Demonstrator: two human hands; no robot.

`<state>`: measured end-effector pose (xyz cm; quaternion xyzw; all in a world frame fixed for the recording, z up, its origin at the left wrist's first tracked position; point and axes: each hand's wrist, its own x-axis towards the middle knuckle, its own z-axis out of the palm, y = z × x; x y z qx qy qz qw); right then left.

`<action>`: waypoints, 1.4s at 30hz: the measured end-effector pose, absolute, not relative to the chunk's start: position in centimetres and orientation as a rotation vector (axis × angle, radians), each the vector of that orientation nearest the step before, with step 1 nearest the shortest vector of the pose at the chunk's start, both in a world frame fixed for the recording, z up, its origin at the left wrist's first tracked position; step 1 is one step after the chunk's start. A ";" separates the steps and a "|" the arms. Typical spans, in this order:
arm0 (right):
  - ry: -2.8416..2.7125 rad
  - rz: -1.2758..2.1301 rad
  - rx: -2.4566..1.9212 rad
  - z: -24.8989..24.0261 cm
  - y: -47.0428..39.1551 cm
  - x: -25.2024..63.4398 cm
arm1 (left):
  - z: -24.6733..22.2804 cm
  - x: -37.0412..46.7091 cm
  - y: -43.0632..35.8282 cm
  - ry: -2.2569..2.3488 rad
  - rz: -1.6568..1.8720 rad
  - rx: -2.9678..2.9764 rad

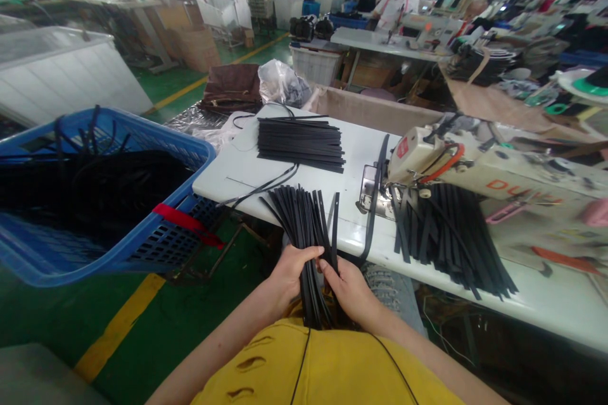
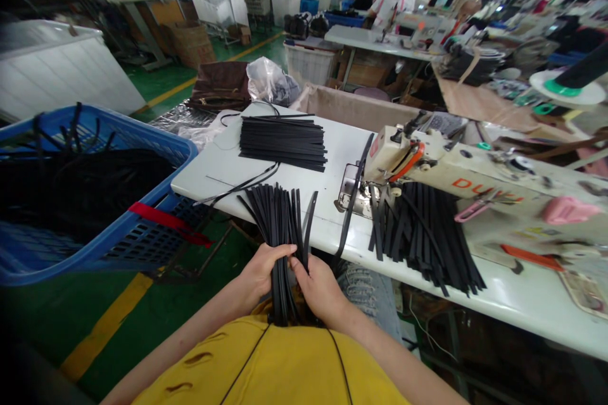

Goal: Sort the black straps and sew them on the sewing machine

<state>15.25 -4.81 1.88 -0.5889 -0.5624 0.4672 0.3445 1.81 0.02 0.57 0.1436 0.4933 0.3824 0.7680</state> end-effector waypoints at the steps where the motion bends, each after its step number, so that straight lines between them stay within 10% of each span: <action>1: -1.468 1.208 -1.533 1.9 -4.8 15.3 | 0.6 1.8 0.0 1.074 0.843 0.312; 42: -2.001 0.809 -1.842 5.3 1.8 15.5 | -1.2 -1.0 -0.1 0.801 0.948 0.410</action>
